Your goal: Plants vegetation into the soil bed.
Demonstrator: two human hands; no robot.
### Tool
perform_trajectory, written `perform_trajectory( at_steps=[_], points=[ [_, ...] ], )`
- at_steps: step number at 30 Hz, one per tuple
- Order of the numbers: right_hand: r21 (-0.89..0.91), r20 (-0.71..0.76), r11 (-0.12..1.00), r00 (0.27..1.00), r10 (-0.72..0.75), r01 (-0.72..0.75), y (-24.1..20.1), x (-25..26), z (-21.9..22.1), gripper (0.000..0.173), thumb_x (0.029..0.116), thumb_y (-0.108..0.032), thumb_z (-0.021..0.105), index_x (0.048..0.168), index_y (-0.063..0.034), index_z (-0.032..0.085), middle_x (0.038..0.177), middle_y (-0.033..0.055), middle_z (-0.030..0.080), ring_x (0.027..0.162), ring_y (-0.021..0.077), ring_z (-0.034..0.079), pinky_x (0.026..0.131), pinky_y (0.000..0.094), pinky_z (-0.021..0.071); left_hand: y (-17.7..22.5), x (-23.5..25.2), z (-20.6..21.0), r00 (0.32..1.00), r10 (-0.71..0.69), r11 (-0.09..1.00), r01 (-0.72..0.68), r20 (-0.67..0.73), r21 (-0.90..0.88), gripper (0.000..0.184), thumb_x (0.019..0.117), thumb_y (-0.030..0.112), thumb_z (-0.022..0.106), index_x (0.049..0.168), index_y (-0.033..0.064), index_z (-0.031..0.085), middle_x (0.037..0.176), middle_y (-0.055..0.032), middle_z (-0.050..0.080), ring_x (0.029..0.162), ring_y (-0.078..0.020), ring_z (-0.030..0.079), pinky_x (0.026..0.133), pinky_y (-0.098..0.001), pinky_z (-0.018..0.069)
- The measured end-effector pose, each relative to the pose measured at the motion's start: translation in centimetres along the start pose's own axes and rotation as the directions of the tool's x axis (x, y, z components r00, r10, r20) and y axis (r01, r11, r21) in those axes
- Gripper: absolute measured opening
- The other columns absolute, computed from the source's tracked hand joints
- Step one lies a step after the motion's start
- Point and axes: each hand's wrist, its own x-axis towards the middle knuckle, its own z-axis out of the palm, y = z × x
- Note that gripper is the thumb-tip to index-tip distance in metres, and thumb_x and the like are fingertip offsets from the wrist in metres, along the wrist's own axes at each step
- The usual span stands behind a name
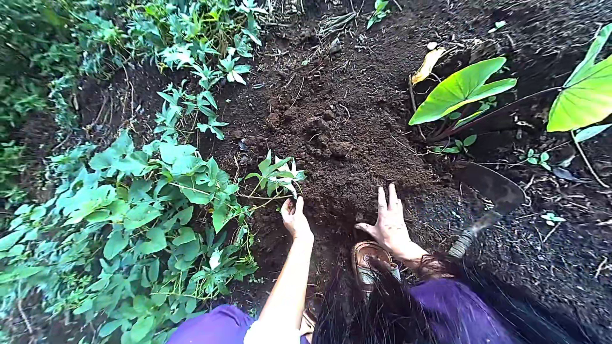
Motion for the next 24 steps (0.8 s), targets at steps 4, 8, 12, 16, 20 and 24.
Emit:
perform_trajectory(
  at_steps=[4, 8, 12, 16, 20, 24],
  points=[
    [0.042, 0.002, 0.994, 0.995, 0.1, -0.1, -2.6, 2.0, 3.2, 0.116, 0.0708, -0.01, 0.087, 0.159, 0.0126, 0.016, 0.163, 0.0437, 0.007, 0.151, 0.0591, 0.019, 0.125, 0.0601, 0.0212, 0.8, 1.0, 0.1, 1.0, 0.004, 1.0, -0.005, 0.019, 0.01, 0.025, 0.1008, 0.012, 0.066, 0.121, -0.0029, 0.064, 0.122, -0.0159, 0.066, 0.118, -0.0201, 0.058, 0.104, -0.0392, 0.0442],
    [0.214, 0.058, 0.973, 0.995, 0.078, -0.089, -5.1, 6.8, 2.4, 0.11, 0.073, 0.011, 0.076, 0.163, 0.0028, 0.013, 0.167, 0.0356, 0.001, 0.15, 0.0528, 0.028, 0.117, 0.0545, 0.0394, -0.1, 0.4, -1.1, 0.977, 0.152, 0.985, -0.161, 0.147, 0.056, 0.021, 0.0949, -0.003, 0.067, 0.115, -0.0082, 0.065, 0.111, -0.0156, 0.069, 0.104, -0.0145, 0.064, 0.095, -0.0294, 0.0514],
    [0.357, 0.027, 0.933, 0.998, -0.062, 0.048, -6.3, 10.4, -0.6, 0.078, 0.0782, 0.016, 0.068, 0.151, -0.0029, 0.048, 0.162, 0.0317, 0.027, 0.133, 0.0507, 0.052, 0.1, 0.0583, 0.0536, -2.5, 0.1, -2.3, 0.888, 0.381, 0.921, -0.388, 0.258, -0.028, 0.024, 0.0913, -0.008, 0.062, 0.114, -0.0168, 0.063, 0.119, -0.0205, 0.068, 0.111, -0.0108, 0.064, 0.099, -0.0235, 0.0525],
    [0.352, -0.061, 0.929, 0.993, -0.096, 0.112, -2.7, 10.2, -3.0, 0.062, 0.0853, -0.005, 0.079, 0.144, -0.0063, 0.058, 0.158, 0.0196, 0.044, 0.14, 0.04, 0.049, 0.11, 0.059, 0.0453, -2.7, -0.2, -1.7, 0.896, 0.392, 0.919, -0.393, 0.207, -0.038, 0.028, 0.0902, -0.01, 0.066, 0.117, -0.0173, 0.061, 0.112, -0.0173, 0.07, 0.104, -0.0063, 0.066, 0.096, -0.0196, 0.0532],
    [0.17, -0.269, 0.974, 0.944, 0.191, -0.148, 4.2, 6.8, -2.4, 0.063, 0.0984, -0.044, 0.061, 0.149, -0.0081, 0.054, 0.161, 0.0186, 0.042, 0.15, 0.0411, 0.037, 0.122, 0.0622, 0.0236, -1.7, -0.7, -1.8, 0.945, 0.297, 0.946, -0.31, 0.134, 0.092, 0.027, 0.1018, -0.003, 0.054, 0.123, -0.0179, 0.06, 0.121, -0.0255, 0.066, 0.114, -0.015, 0.062, 0.105, -0.0245, 0.0464],
    [0.135, -0.264, 0.847, 0.805, 0.531, -0.514, 4.8, 7.2, -1.1, 0.073, 0.1065, -0.047, 0.043, 0.16, 0.0005, 0.031, 0.167, 0.0296, 0.021, 0.156, 0.0452, 0.018, 0.128, 0.0545, 0.0123, -2.0, -0.7, -2.0, 0.987, 0.148, 0.982, -0.154, 0.065, 0.108, 0.04, 0.1047, 0.004, 0.054, 0.139, -0.0155, 0.047, 0.142, -0.031, 0.052, 0.134, -0.0292, 0.051, 0.116, -0.0347, 0.0375]
  ],
)
